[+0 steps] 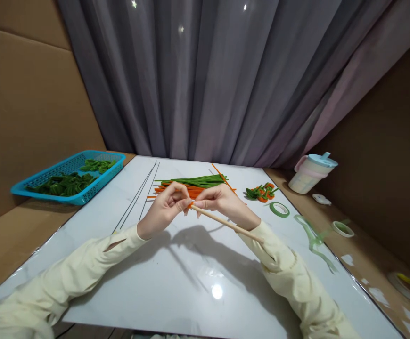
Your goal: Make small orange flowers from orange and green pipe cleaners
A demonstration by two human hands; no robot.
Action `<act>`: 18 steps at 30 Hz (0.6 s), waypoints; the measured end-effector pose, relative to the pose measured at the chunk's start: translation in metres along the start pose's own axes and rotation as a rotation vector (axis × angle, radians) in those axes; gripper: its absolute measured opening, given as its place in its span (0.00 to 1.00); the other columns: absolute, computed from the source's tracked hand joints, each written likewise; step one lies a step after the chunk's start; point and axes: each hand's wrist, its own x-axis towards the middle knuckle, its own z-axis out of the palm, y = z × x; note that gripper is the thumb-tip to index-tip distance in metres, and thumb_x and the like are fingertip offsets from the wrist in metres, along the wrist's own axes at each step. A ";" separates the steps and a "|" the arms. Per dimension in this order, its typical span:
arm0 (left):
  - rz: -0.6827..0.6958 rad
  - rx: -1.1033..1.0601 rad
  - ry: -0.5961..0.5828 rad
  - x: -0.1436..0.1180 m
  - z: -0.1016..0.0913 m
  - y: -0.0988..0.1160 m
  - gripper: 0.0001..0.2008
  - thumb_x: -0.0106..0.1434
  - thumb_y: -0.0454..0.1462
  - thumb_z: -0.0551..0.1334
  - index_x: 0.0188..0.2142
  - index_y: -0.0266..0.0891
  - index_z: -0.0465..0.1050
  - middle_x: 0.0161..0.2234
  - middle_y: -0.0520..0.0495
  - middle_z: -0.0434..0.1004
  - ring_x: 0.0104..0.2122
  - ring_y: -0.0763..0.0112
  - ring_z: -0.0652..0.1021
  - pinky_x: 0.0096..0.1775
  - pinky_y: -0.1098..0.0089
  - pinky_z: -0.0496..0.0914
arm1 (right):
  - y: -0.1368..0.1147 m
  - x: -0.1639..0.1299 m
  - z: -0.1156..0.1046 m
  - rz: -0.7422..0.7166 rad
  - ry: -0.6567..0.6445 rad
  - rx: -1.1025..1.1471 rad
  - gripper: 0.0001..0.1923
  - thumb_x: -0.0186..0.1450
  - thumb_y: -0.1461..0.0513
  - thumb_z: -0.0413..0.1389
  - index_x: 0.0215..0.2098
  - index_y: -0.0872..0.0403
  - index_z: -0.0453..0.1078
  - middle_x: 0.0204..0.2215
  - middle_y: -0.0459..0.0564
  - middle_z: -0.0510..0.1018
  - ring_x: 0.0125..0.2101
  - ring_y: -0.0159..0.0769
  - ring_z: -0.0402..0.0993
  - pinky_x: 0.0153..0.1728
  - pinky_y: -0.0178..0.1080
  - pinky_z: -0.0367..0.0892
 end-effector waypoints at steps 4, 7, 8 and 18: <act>-0.026 -0.040 0.006 -0.002 0.002 0.002 0.16 0.60 0.46 0.62 0.33 0.39 0.59 0.22 0.56 0.65 0.23 0.76 0.70 0.27 0.75 0.66 | 0.007 0.001 0.007 0.073 -0.007 0.123 0.09 0.55 0.60 0.60 0.23 0.59 0.74 0.16 0.45 0.74 0.17 0.25 0.60 0.18 0.30 0.50; 0.021 -0.013 0.011 -0.005 0.003 0.000 0.13 0.61 0.43 0.61 0.33 0.39 0.58 0.23 0.55 0.65 0.23 0.76 0.71 0.27 0.75 0.67 | 0.015 0.004 0.014 0.149 -0.051 0.313 0.07 0.51 0.61 0.60 0.21 0.59 0.72 0.14 0.44 0.72 0.15 0.25 0.60 0.16 0.30 0.47; 0.054 0.009 0.017 -0.007 0.003 -0.002 0.12 0.62 0.42 0.60 0.33 0.39 0.58 0.23 0.54 0.66 0.24 0.75 0.72 0.27 0.74 0.68 | 0.018 0.004 0.016 0.158 -0.073 0.365 0.07 0.50 0.61 0.60 0.21 0.59 0.71 0.14 0.44 0.72 0.15 0.25 0.59 0.16 0.30 0.46; 0.909 0.498 -0.148 -0.014 -0.002 0.001 0.08 0.64 0.27 0.53 0.38 0.40 0.65 0.26 0.47 0.74 0.25 0.72 0.72 0.29 0.70 0.72 | 0.021 0.002 0.021 0.243 -0.433 0.558 0.16 0.45 0.56 0.66 0.23 0.61 0.71 0.13 0.43 0.69 0.11 0.19 0.49 0.14 0.30 0.41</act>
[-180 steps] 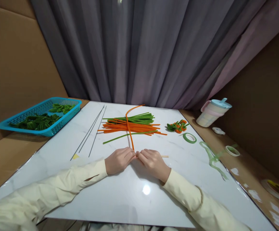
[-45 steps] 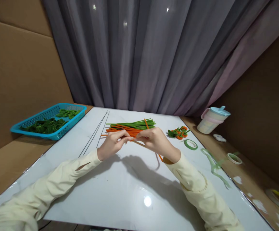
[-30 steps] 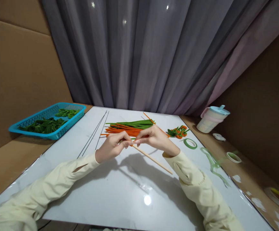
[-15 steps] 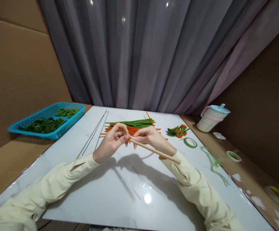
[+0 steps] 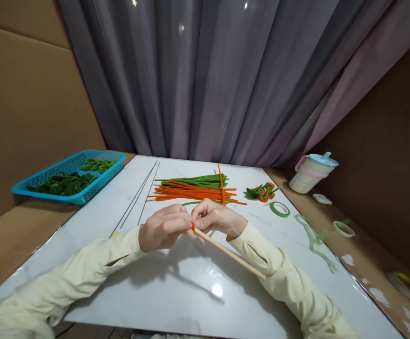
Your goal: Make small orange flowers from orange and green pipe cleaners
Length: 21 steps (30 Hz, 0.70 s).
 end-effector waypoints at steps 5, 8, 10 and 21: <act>0.183 0.203 -0.068 0.000 -0.006 -0.001 0.08 0.66 0.31 0.52 0.42 0.40 0.67 0.28 0.46 0.77 0.25 0.71 0.74 0.34 0.68 0.75 | 0.006 0.003 0.002 0.049 -0.081 0.013 0.16 0.44 0.56 0.65 0.21 0.60 0.69 0.14 0.45 0.72 0.11 0.19 0.47 0.13 0.29 0.41; 0.203 0.260 -0.099 -0.002 -0.007 -0.002 0.11 0.67 0.32 0.51 0.47 0.38 0.68 0.30 0.45 0.78 0.30 0.70 0.75 0.38 0.67 0.74 | 0.010 0.005 -0.002 0.043 -0.088 0.026 0.15 0.43 0.57 0.65 0.19 0.59 0.67 0.15 0.46 0.73 0.10 0.19 0.47 0.12 0.29 0.41; 0.177 0.285 -0.094 -0.002 -0.007 -0.001 0.12 0.67 0.32 0.51 0.47 0.38 0.68 0.30 0.46 0.77 0.29 0.69 0.74 0.37 0.67 0.74 | 0.013 0.006 -0.004 0.028 -0.091 0.027 0.15 0.43 0.57 0.65 0.20 0.59 0.67 0.15 0.46 0.73 0.10 0.19 0.47 0.11 0.29 0.40; -0.229 0.369 0.084 0.002 -0.003 -0.016 0.07 0.65 0.28 0.54 0.38 0.42 0.65 0.29 0.48 0.72 0.28 0.70 0.70 0.31 0.67 0.68 | 0.030 0.012 0.029 -0.342 0.397 -0.096 0.19 0.64 0.50 0.53 0.23 0.56 0.65 0.19 0.45 0.70 0.14 0.23 0.53 0.16 0.32 0.45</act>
